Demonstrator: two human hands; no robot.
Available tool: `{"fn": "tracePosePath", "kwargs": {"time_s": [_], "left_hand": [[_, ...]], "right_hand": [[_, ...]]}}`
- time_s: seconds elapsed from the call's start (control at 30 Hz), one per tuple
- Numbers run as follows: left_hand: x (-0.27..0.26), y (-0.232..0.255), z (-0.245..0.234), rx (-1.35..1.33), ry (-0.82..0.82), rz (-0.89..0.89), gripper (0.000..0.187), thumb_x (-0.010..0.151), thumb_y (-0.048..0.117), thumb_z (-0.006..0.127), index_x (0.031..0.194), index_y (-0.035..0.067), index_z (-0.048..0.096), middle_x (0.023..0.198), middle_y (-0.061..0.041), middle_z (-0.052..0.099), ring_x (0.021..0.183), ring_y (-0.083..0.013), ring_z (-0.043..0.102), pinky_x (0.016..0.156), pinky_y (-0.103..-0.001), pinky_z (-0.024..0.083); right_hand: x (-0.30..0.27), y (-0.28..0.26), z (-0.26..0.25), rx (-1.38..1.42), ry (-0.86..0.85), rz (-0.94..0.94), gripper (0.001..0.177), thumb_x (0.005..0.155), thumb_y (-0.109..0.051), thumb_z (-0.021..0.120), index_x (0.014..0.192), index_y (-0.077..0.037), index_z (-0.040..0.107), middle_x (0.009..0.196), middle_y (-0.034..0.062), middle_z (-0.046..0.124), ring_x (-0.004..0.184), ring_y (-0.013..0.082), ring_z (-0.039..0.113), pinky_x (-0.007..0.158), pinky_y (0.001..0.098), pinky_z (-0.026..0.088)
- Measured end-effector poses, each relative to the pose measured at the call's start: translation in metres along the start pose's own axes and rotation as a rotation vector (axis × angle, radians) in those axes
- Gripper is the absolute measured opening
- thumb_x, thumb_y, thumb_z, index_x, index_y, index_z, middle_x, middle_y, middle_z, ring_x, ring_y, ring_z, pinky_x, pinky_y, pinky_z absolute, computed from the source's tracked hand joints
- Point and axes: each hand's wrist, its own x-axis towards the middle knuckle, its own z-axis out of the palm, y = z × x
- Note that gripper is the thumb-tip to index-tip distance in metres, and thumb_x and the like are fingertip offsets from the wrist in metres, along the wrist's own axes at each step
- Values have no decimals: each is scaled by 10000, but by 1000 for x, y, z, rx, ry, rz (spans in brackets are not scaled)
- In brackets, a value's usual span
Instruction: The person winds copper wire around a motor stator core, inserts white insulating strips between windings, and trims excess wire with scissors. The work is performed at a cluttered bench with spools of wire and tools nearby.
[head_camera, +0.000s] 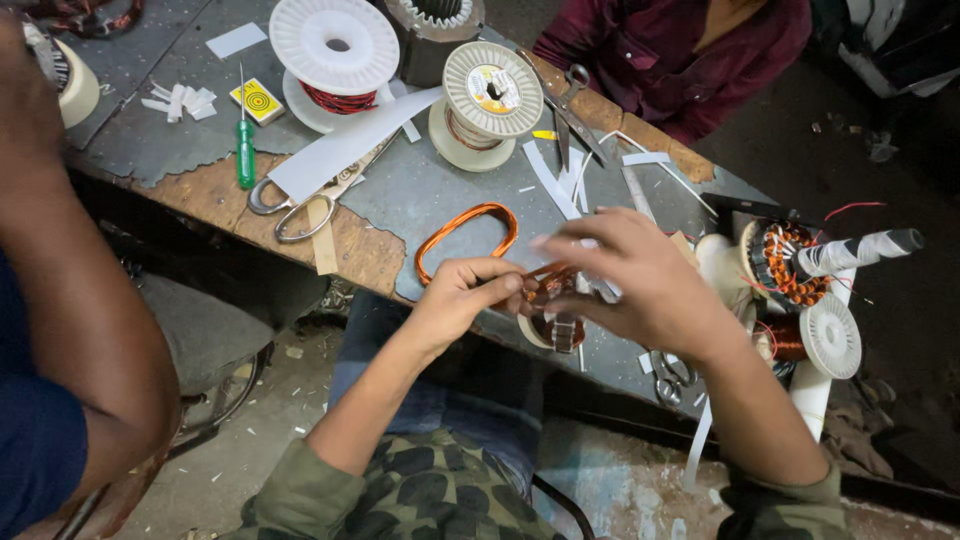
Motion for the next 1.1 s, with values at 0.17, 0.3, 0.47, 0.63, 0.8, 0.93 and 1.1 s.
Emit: {"fn": "tracePosePath", "kwargs": {"time_s": [0.17, 0.3, 0.47, 0.63, 0.8, 0.93, 1.1], "left_hand": [[-2, -4, 4, 83, 52, 59, 187, 1024, 69, 620, 1115, -49, 733, 944, -43, 759, 850, -95, 694, 788, -262, 579], [-7, -7, 5, 319, 146, 142, 176, 1001, 90, 649, 1067, -37, 752, 882, -56, 783, 825, -91, 730, 772, -251, 598], [-8, -10, 9, 442, 227, 189, 155, 971, 93, 688, 1043, -16, 771, 843, -48, 789, 790, -85, 731, 744, -240, 589], [-12, -5, 12, 379, 241, 180, 161, 981, 80, 678, 1066, -24, 767, 837, -46, 772, 781, -85, 711, 737, -243, 574], [-14, 5, 14, 231, 212, 197, 164, 999, 64, 665, 1080, -49, 752, 852, -61, 749, 798, -104, 698, 762, -259, 576], [-17, 14, 16, 145, 162, 192, 169, 1012, 62, 648, 1066, -65, 744, 886, -69, 751, 811, -111, 695, 768, -268, 577], [-22, 21, 23, 247, 184, 151, 175, 1005, 83, 658, 1094, -43, 741, 899, -74, 761, 847, -127, 713, 797, -279, 583]], "right_hand": [[14, -10, 7, -133, -163, -65, 373, 821, -200, 754, 1168, -69, 712, 962, 59, 680, 933, 243, 631, 899, 417, 509], [14, -7, 7, -143, -151, -110, 285, 795, -139, 748, 1071, -67, 732, 895, 37, 664, 879, 243, 632, 845, 381, 511], [8, -7, 3, -106, -52, -95, 215, 760, -100, 795, 963, -61, 738, 890, 54, 684, 884, 255, 648, 839, 381, 540], [-7, 0, -9, -49, 49, 32, 164, 827, -93, 835, 945, -50, 729, 996, 83, 717, 953, 267, 696, 796, 365, 562], [-26, 14, -18, 117, 75, 210, 135, 870, -89, 806, 960, -31, 724, 1040, 81, 707, 950, 225, 714, 809, 336, 580], [-34, 19, -8, 243, 82, 297, 99, 899, -75, 778, 957, -19, 720, 1022, 90, 728, 916, 201, 735, 780, 317, 586], [-35, 16, -1, 297, 139, 346, 94, 907, -55, 757, 975, 0, 720, 946, 102, 755, 835, 189, 745, 740, 305, 577]]}}
